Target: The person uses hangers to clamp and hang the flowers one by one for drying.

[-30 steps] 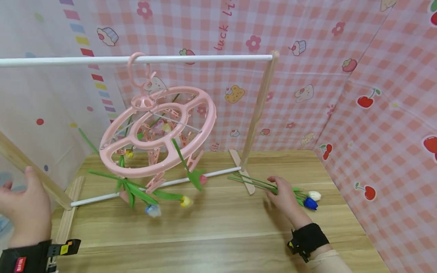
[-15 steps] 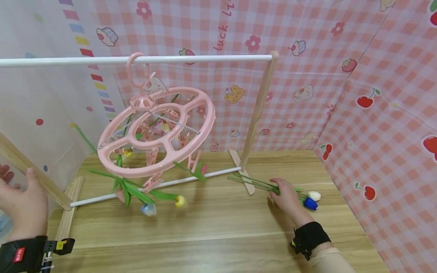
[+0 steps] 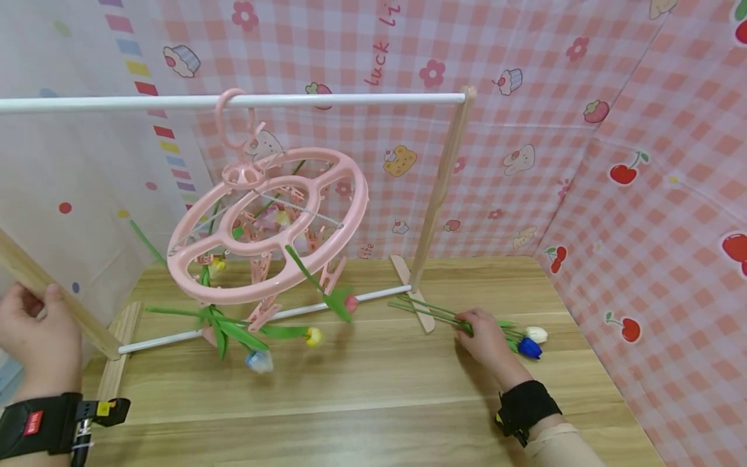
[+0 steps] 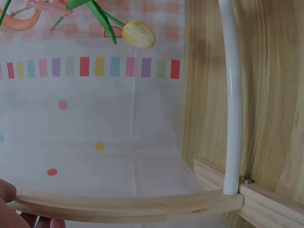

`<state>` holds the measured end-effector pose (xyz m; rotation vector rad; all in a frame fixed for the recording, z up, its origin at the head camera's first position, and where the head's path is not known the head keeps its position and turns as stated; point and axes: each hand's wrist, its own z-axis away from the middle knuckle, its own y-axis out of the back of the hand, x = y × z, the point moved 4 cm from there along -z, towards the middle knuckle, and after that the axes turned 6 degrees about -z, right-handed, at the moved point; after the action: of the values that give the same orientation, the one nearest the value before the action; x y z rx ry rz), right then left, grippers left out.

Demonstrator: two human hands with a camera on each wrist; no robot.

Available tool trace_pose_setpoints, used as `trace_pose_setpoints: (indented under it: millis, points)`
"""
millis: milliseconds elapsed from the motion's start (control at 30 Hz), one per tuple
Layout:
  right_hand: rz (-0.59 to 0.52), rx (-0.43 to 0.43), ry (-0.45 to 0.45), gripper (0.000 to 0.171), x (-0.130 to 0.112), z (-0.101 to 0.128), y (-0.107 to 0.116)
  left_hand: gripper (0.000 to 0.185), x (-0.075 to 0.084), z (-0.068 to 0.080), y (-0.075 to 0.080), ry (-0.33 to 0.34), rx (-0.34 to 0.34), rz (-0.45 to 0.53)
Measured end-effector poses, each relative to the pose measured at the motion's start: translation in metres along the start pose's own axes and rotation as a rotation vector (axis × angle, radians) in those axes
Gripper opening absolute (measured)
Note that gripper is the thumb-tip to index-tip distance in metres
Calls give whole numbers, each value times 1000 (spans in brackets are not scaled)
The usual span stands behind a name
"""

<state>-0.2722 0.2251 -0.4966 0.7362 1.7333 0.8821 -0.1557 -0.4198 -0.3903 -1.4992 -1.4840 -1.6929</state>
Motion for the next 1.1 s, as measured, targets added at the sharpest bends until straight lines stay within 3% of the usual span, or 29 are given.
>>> trace_pose_setpoints:
  millis: [133,367,1100]
  points:
    - [37,-18,-7,30,0,-2,-4,35,0,-1,0,10,6,-26]
    - [69,-37,-40,28,1,-5,-8,36,-3,-2,-1,-50,42,-100]
    - [70,-80,-66,11,3,-8,-9,35,-6,-3,1,-48,29,-85]
